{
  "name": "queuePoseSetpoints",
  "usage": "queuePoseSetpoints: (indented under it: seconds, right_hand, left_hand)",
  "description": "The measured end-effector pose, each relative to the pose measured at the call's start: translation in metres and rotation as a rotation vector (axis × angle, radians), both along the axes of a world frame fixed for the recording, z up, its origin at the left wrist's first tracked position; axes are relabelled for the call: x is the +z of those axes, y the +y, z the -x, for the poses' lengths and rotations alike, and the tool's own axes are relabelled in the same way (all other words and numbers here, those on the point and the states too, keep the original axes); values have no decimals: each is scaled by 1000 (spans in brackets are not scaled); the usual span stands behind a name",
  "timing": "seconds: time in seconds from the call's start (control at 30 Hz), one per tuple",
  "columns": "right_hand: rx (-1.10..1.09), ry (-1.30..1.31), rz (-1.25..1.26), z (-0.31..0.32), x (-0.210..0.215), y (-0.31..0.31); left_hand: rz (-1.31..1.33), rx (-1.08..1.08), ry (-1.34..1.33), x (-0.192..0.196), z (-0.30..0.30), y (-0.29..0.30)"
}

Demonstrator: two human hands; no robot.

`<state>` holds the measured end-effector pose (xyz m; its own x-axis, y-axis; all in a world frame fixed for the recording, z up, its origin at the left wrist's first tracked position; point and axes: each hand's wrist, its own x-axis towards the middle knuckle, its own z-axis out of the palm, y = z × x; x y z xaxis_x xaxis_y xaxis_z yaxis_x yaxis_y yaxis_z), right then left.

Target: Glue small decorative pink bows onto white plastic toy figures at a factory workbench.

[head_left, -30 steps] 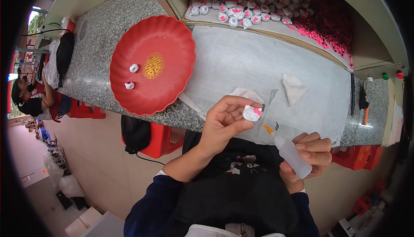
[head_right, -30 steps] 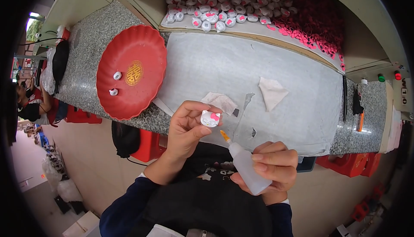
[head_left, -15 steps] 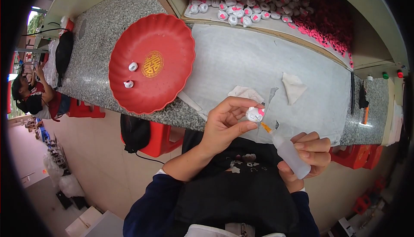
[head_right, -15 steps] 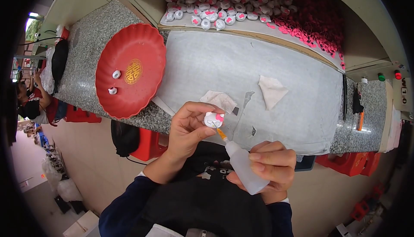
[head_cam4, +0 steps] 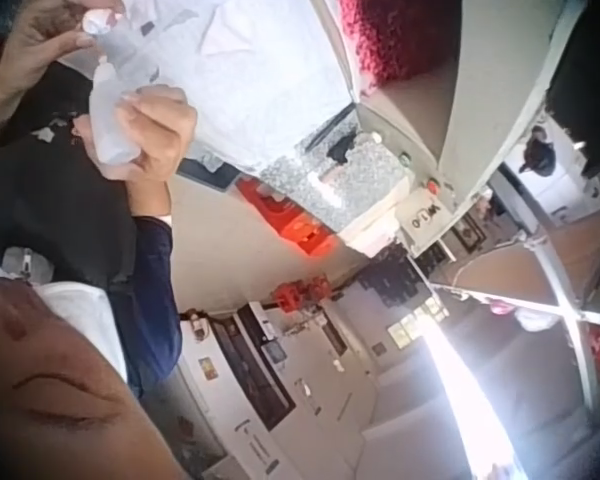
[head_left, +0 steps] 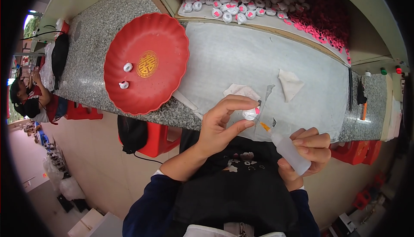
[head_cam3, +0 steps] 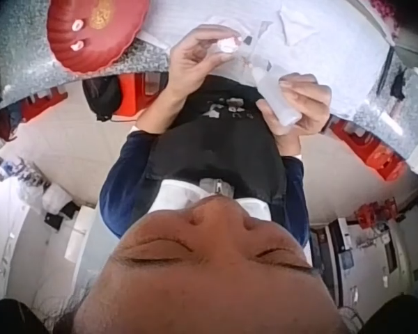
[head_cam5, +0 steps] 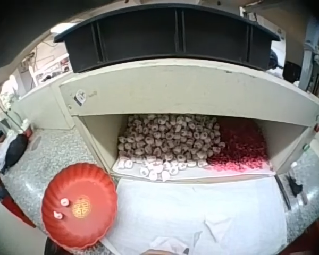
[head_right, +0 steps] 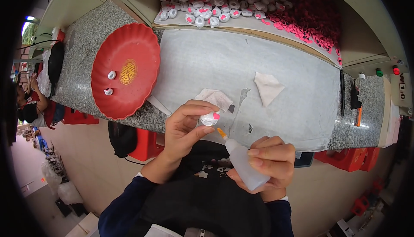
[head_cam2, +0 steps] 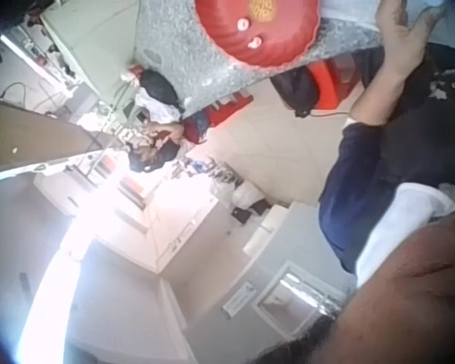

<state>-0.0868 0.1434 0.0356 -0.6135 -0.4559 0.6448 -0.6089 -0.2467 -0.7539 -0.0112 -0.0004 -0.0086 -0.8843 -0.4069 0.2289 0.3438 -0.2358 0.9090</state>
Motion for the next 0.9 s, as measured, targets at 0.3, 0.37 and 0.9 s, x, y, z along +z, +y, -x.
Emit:
queuePoseSetpoints:
  seconds: [0.3, 0.37, 0.9]
  right_hand:
    - [103, -523, -124, 70, -9, 1]
    - [103, -544, -253, 102, -12, -10]
    - [-250, 528, -764, 180, -48, -49]
  left_hand:
    - [-278, 153, 20, 4, -6, -30]
    - [-268, 190, 15, 4, -6, -31]
    - [-319, 167, -70, 3, -3, -27]
